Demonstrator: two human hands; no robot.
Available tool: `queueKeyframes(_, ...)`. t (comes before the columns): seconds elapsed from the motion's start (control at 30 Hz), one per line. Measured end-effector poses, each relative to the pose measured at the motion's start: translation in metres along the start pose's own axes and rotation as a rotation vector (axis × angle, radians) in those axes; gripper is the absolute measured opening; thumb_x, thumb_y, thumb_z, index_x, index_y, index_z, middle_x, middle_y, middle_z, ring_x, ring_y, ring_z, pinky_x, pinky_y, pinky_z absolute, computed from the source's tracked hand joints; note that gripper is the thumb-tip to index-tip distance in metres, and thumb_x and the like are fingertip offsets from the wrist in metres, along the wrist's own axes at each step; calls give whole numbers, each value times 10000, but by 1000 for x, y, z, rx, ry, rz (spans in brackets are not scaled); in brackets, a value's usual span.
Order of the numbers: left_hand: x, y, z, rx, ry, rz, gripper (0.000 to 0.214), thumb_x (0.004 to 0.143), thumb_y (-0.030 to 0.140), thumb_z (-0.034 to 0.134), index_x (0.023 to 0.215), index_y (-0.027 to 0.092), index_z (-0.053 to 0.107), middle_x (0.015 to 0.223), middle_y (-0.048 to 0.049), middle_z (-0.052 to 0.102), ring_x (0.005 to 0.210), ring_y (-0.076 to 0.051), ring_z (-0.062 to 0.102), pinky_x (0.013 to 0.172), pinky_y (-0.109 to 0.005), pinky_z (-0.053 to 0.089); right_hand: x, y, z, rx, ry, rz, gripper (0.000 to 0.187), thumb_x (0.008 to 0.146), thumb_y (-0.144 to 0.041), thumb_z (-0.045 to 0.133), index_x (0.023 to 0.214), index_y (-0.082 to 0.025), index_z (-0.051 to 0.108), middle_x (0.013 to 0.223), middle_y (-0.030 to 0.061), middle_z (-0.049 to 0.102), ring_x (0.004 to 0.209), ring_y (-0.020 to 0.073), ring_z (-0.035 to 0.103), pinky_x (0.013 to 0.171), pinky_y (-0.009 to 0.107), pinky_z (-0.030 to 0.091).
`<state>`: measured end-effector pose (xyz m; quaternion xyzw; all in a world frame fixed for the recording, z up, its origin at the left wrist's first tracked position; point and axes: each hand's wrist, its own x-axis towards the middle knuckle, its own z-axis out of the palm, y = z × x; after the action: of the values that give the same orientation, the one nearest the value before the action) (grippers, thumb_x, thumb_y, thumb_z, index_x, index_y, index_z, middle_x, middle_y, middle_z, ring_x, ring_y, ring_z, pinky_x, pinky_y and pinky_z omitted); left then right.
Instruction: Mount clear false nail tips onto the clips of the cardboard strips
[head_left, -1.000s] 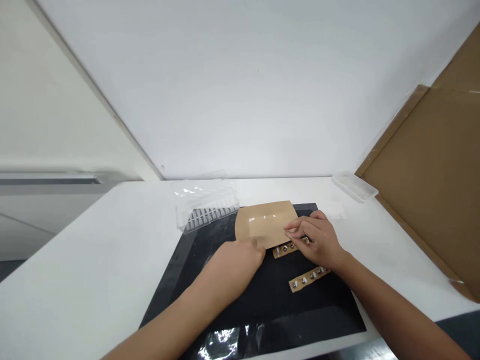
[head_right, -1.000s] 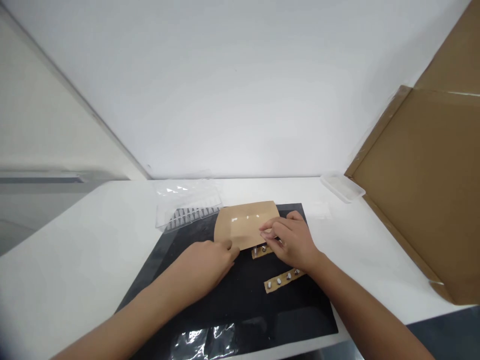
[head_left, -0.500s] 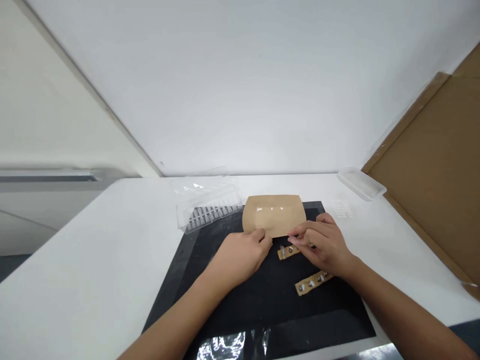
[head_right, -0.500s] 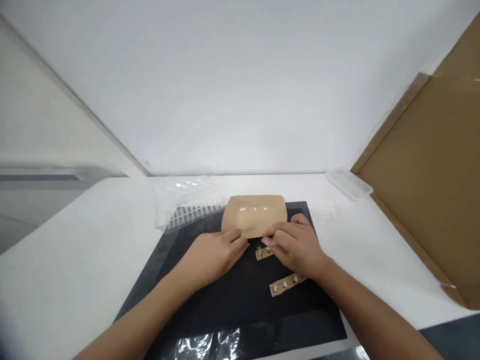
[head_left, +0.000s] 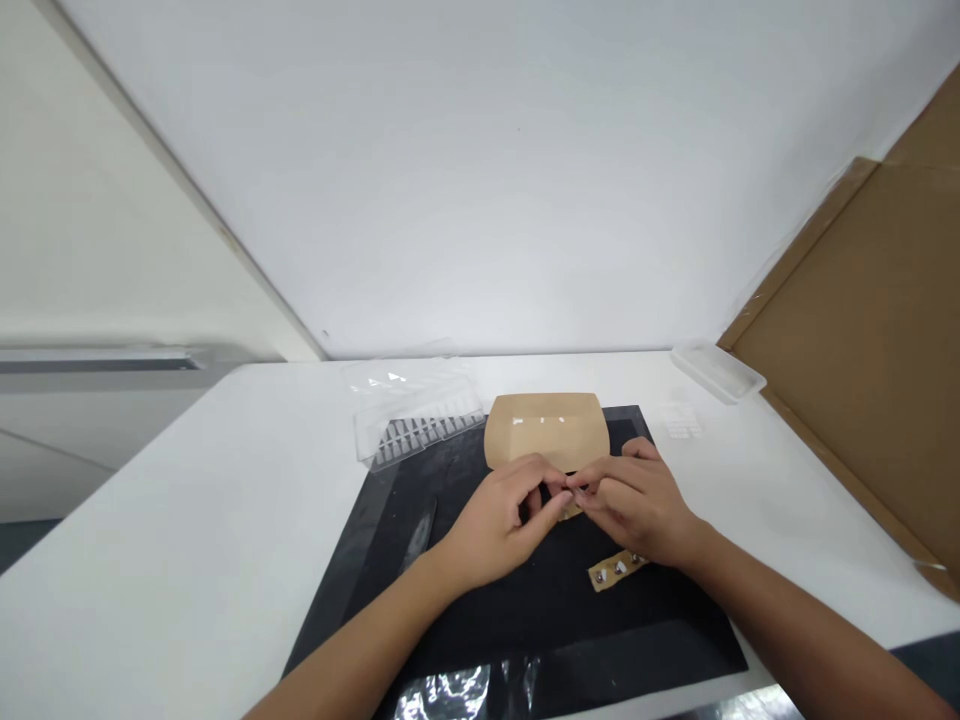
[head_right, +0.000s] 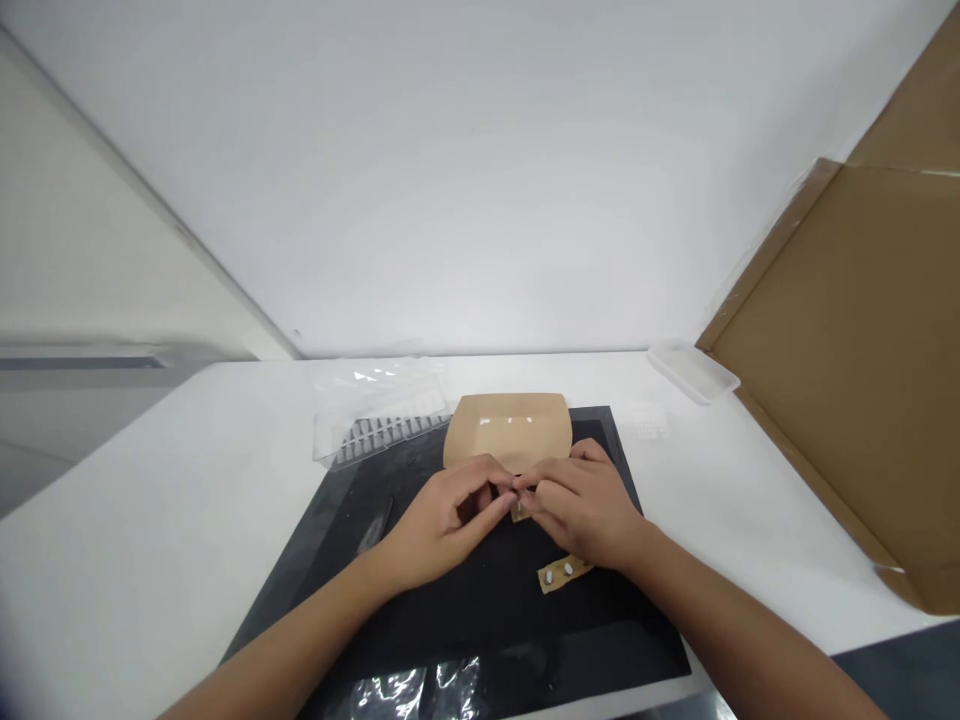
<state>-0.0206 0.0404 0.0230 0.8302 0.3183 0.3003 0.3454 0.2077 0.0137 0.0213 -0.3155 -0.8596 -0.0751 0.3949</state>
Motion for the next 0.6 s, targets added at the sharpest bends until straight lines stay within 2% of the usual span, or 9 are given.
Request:
queueKeyframes(0.07,1,3,3,-124,-10,-105,236,1008,376,618,988,167,726,837,-30,682,620,-108,553,575,-224,441,-1,-2,0,-23,-18,-25,244,994,-128,663,811,-222,533,1052,-23,829,754,111,724,756,373,367)
queueKeyframes(0.13,1,4,6,-215,-1,-175,246,970,400,677,977,164,743,775,-13,663,605,-103,526,554,-213,411,-2,-3,-2,-52,-25,-45,263,991,-121,670,794,-217,525,1061,-24,828,755,106,719,756,373,368)
queueKeyframes(0.33,2,-2,12,-350,96,-226,223,888,381,778,931,163,802,833,-48,718,704,-140,584,646,-256,461,-3,-5,-5,-140,-33,-98,271,993,-99,662,778,-214,545,1078,-37,822,796,103,715,760,362,383)
queueKeyframes(0.5,2,0,14,-476,60,-239,212,895,384,784,902,176,821,928,-77,771,869,-198,670,803,-319,537,-5,-5,-2,-146,-20,-99,250,991,-96,666,801,-223,562,1039,-34,810,791,105,691,771,352,396)
queueKeyframes(0.6,2,2,14,-529,40,-301,227,881,404,792,917,182,818,920,-62,775,799,-169,655,715,-280,527,-6,-3,-1,-113,-41,-78,222,1005,-142,678,828,-228,574,1020,-28,797,737,100,653,786,355,398)
